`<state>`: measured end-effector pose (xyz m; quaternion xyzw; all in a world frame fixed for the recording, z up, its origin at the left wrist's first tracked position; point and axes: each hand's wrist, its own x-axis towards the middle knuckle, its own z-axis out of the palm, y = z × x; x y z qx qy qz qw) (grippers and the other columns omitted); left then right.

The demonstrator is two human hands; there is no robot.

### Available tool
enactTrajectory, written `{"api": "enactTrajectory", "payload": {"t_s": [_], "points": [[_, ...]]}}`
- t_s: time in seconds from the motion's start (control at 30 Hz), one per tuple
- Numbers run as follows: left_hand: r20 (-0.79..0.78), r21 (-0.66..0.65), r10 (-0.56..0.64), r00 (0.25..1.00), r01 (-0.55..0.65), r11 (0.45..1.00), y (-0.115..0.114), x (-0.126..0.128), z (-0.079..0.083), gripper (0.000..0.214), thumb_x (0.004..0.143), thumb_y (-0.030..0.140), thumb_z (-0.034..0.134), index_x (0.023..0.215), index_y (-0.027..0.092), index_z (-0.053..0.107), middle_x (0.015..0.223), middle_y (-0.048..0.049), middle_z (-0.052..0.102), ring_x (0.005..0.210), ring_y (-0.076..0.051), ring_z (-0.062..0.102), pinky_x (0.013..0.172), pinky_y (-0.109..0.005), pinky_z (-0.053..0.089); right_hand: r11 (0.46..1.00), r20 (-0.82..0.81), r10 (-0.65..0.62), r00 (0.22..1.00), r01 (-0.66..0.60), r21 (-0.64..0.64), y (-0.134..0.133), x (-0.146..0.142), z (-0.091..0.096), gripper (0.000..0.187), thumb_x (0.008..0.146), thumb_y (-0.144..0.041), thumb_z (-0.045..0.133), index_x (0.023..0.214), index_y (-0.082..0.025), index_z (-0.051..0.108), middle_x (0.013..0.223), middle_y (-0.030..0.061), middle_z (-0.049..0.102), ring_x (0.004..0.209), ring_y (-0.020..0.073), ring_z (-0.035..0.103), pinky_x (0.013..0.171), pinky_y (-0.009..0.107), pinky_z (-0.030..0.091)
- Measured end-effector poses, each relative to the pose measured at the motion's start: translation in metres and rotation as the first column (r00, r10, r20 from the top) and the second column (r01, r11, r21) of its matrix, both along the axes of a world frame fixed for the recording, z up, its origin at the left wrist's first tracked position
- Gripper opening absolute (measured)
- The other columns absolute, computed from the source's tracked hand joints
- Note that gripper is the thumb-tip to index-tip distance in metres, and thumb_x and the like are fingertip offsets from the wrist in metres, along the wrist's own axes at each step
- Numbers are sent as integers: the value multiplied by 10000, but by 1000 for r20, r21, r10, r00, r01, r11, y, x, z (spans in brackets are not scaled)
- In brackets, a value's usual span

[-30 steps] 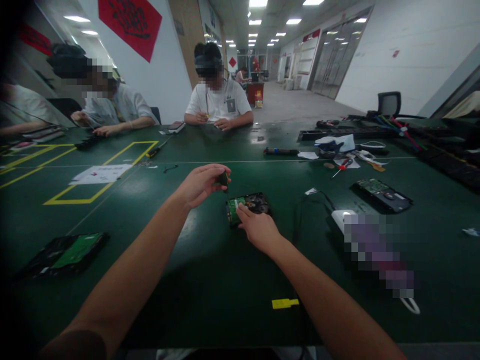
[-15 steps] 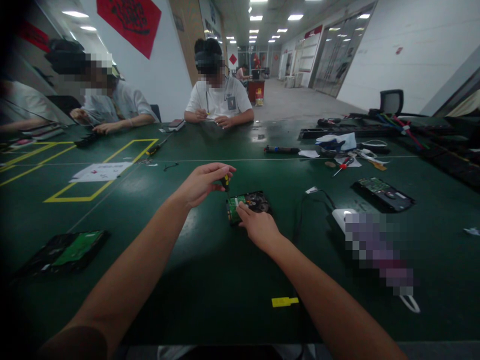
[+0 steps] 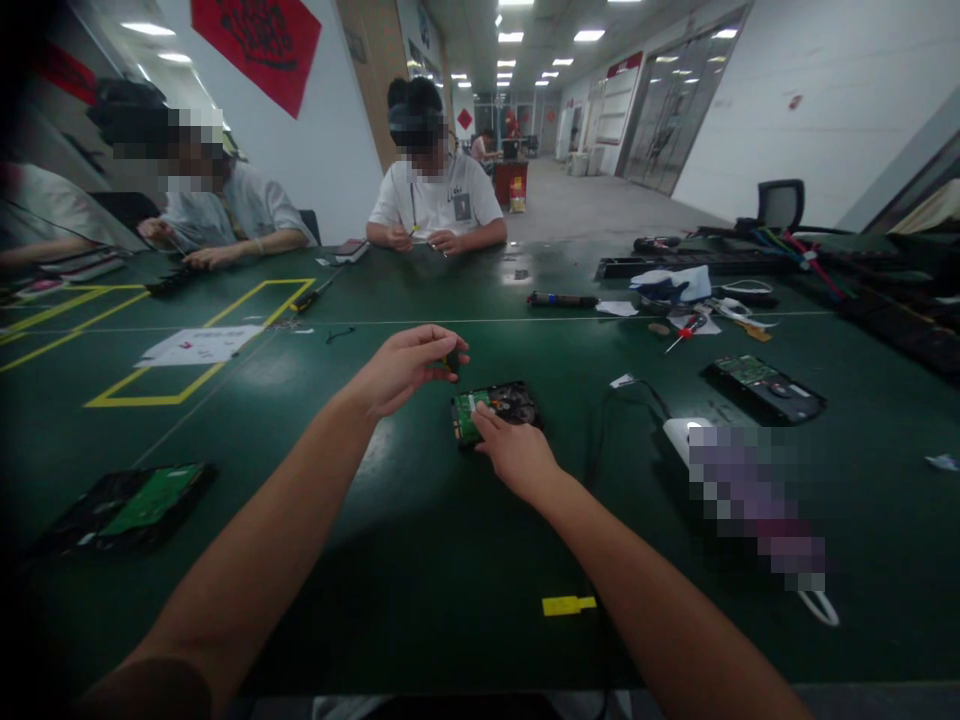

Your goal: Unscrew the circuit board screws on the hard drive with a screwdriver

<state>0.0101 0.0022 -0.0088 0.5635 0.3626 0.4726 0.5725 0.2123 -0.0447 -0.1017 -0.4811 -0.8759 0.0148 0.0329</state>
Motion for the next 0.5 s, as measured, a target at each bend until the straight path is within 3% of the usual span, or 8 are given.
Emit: {"api": "enactTrajectory", "payload": {"t_s": [0.2,0.37,0.5], "points": [[-11,50,72,997,-71,996,4,-3,-2,160,866,286,642,934,159,710,960,-75,651,842,-158,602,600,-234,495,1000,4,3,1000,-3,11,-1,0,0,545,992,-371,444,1523,-269,376,1610,51,336,1016,281,702,806,450,596],[86,13,58,995,-60,998,3,0,-3,146,886,248,592,978,182,685,1001,-80,665,881,-181,631,683,-306,548,1000,-13,-4,1000,4,-9,-2,0,3,556,990,-383,441,1531,-278,364,1613,53,331,1069,289,684,848,460,582],[77,0,84,994,-84,996,2,3,-3,144,876,281,616,935,180,702,1054,-92,664,930,-193,619,695,-306,549,1000,-19,1,1000,-1,-20,-3,0,4,551,995,-382,424,1532,-275,366,1615,53,327,1074,289,683,854,465,580]]}}
